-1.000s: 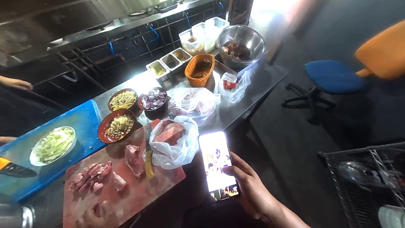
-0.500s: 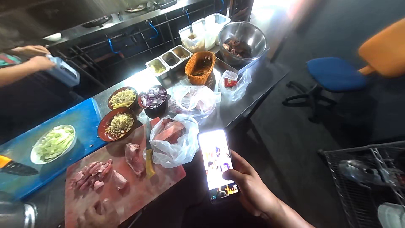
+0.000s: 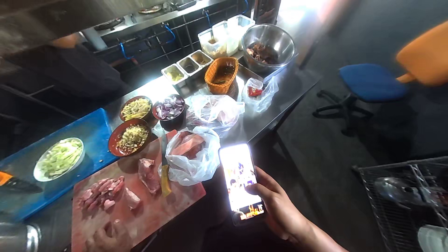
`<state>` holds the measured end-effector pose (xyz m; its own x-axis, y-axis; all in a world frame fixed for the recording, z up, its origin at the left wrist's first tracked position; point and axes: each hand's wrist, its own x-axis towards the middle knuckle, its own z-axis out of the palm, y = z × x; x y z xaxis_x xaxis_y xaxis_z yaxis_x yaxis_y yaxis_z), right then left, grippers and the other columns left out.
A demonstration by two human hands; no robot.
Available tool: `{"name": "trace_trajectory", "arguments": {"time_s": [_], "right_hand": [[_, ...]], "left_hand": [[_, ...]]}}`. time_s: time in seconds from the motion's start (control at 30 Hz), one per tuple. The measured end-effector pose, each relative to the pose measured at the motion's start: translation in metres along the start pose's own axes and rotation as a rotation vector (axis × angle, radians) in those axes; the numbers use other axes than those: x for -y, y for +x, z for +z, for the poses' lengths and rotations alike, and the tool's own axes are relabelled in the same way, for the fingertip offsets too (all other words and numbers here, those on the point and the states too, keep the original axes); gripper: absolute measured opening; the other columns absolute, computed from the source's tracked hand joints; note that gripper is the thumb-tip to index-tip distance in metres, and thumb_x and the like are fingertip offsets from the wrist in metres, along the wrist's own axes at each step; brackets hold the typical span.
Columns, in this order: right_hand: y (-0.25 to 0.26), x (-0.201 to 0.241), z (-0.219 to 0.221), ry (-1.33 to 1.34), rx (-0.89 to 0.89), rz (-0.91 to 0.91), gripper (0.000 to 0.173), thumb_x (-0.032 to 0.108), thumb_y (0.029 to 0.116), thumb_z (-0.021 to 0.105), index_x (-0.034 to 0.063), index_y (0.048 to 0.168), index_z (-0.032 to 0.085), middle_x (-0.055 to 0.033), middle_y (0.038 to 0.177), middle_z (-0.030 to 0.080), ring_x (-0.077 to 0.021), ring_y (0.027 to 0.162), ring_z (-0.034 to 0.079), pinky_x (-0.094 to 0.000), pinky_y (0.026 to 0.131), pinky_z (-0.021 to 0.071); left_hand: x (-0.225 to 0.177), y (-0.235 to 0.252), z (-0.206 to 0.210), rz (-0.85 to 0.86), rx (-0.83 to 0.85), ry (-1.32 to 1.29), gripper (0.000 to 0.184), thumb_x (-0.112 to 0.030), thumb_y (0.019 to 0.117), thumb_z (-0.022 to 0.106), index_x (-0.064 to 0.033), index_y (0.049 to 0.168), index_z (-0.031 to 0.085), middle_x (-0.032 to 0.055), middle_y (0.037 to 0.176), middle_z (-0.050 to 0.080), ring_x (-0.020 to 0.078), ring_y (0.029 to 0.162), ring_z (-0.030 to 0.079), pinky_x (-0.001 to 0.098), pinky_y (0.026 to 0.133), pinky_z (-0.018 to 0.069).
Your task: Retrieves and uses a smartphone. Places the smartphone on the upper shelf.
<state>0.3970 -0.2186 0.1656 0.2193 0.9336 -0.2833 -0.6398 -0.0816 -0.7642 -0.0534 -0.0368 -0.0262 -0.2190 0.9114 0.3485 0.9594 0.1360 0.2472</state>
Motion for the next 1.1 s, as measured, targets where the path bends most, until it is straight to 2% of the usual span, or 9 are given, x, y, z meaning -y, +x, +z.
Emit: {"name": "trace_trajectory", "arguments": {"time_s": [0.17, 0.27, 0.33, 0.6, 0.73, 0.8, 0.93, 1.03, 1.1], "right_hand": [[-0.002, 0.001, 0.000, -0.004, -0.004, 0.005, 0.045, 0.000, 0.0971, 0.048, 0.0003, 0.142, 0.045, -0.0138, 0.120, 0.068, -0.0213, 0.104, 0.072, -0.0397, 0.090, 0.0620], [-0.002, 0.002, 0.001, 0.002, 0.002, 0.001, 0.044, 0.000, 0.0975, 0.047, 0.0003, 0.142, 0.045, -0.0141, 0.120, 0.068, -0.0217, 0.103, 0.072, -0.0399, 0.089, 0.0623], [-0.003, 0.003, 0.001, 0.006, 0.010, -0.001, 0.045, -0.001, 0.0973, 0.047, 0.0003, 0.142, 0.045, -0.0140, 0.120, 0.068, -0.0218, 0.103, 0.072, -0.0400, 0.089, 0.0626], [-0.002, 0.003, 0.000, -0.023, 0.058, -0.013, 0.055, -0.012, 0.0903, 0.047, 0.0002, 0.144, 0.042, -0.0151, 0.123, 0.068, -0.0228, 0.104, 0.072, -0.0405, 0.089, 0.0627], [-0.002, 0.002, 0.004, -0.041, 0.009, -0.004, 0.045, -0.005, 0.0972, 0.046, 0.0003, 0.142, 0.046, -0.0137, 0.121, 0.069, -0.0211, 0.103, 0.072, -0.0390, 0.090, 0.0622], [-0.002, 0.002, 0.005, -0.034, -0.019, 0.013, 0.042, 0.001, 0.1003, 0.047, 0.0006, 0.142, 0.047, -0.0139, 0.120, 0.069, -0.0214, 0.103, 0.072, -0.0394, 0.089, 0.0625], [-0.003, 0.001, 0.003, -0.022, 0.000, -0.008, 0.047, -0.005, 0.0943, 0.051, 0.0000, 0.141, 0.047, -0.0131, 0.118, 0.070, -0.0204, 0.100, 0.073, -0.0385, 0.088, 0.0627], [-0.003, 0.000, 0.002, -0.052, 0.013, -0.017, 0.059, -0.010, 0.0881, 0.054, -0.0004, 0.145, 0.044, -0.0130, 0.123, 0.069, -0.0196, 0.105, 0.072, -0.0370, 0.090, 0.0621], [-0.002, -0.001, 0.002, -0.052, 0.003, -0.009, 0.058, -0.010, 0.0886, 0.053, -0.0002, 0.145, 0.044, -0.0130, 0.123, 0.069, -0.0197, 0.104, 0.072, -0.0371, 0.090, 0.0620]], "left_hand": [[0.001, 0.001, -0.001, 0.029, 0.000, 0.001, 0.047, -0.036, 0.1003, 0.054, 0.0033, 0.122, 0.069, 0.0290, 0.124, 0.065, 0.0452, 0.122, 0.061, 0.0565, 0.109, 0.0438], [0.016, 0.002, 0.011, 0.037, -0.039, 0.063, 0.047, -0.043, 0.1023, 0.054, -0.0039, 0.123, 0.070, 0.0216, 0.125, 0.069, 0.0393, 0.122, 0.063, 0.0492, 0.111, 0.0451], [0.013, 0.001, 0.010, 0.035, -0.056, 0.073, 0.050, -0.042, 0.1015, 0.056, 0.0001, 0.125, 0.069, 0.0258, 0.127, 0.067, 0.0438, 0.125, 0.062, 0.0501, 0.112, 0.0442], [0.010, -0.001, 0.010, 0.033, -0.068, 0.071, 0.049, -0.043, 0.1025, 0.055, -0.0009, 0.124, 0.067, 0.0221, 0.126, 0.067, 0.0379, 0.123, 0.063, 0.0461, 0.109, 0.0470], [-0.009, -0.004, -0.007, -0.014, -0.010, 0.000, 0.050, -0.040, 0.1027, 0.053, 0.0040, 0.124, 0.067, 0.0277, 0.129, 0.064, 0.0427, 0.125, 0.060, 0.0525, 0.109, 0.0449], [-0.004, -0.002, -0.004, -0.001, -0.003, 0.014, 0.049, -0.039, 0.1016, 0.052, 0.0016, 0.124, 0.068, 0.0273, 0.127, 0.064, 0.0426, 0.124, 0.060, 0.0532, 0.108, 0.0450], [0.023, 0.004, 0.019, 0.043, -0.070, 0.083, 0.048, -0.047, 0.1016, 0.052, -0.0082, 0.122, 0.071, 0.0156, 0.123, 0.070, 0.0315, 0.121, 0.065, 0.0419, 0.109, 0.0468], [0.033, 0.005, 0.028, 0.054, -0.096, 0.075, 0.048, -0.043, 0.1005, 0.055, -0.0037, 0.121, 0.071, 0.0213, 0.122, 0.070, 0.0381, 0.122, 0.064, 0.0458, 0.112, 0.0448], [0.031, 0.003, 0.026, 0.026, -0.070, 0.065, 0.053, -0.047, 0.1008, 0.053, -0.0016, 0.123, 0.070, 0.0231, 0.126, 0.068, 0.0391, 0.125, 0.062, 0.0465, 0.113, 0.0435]]}}
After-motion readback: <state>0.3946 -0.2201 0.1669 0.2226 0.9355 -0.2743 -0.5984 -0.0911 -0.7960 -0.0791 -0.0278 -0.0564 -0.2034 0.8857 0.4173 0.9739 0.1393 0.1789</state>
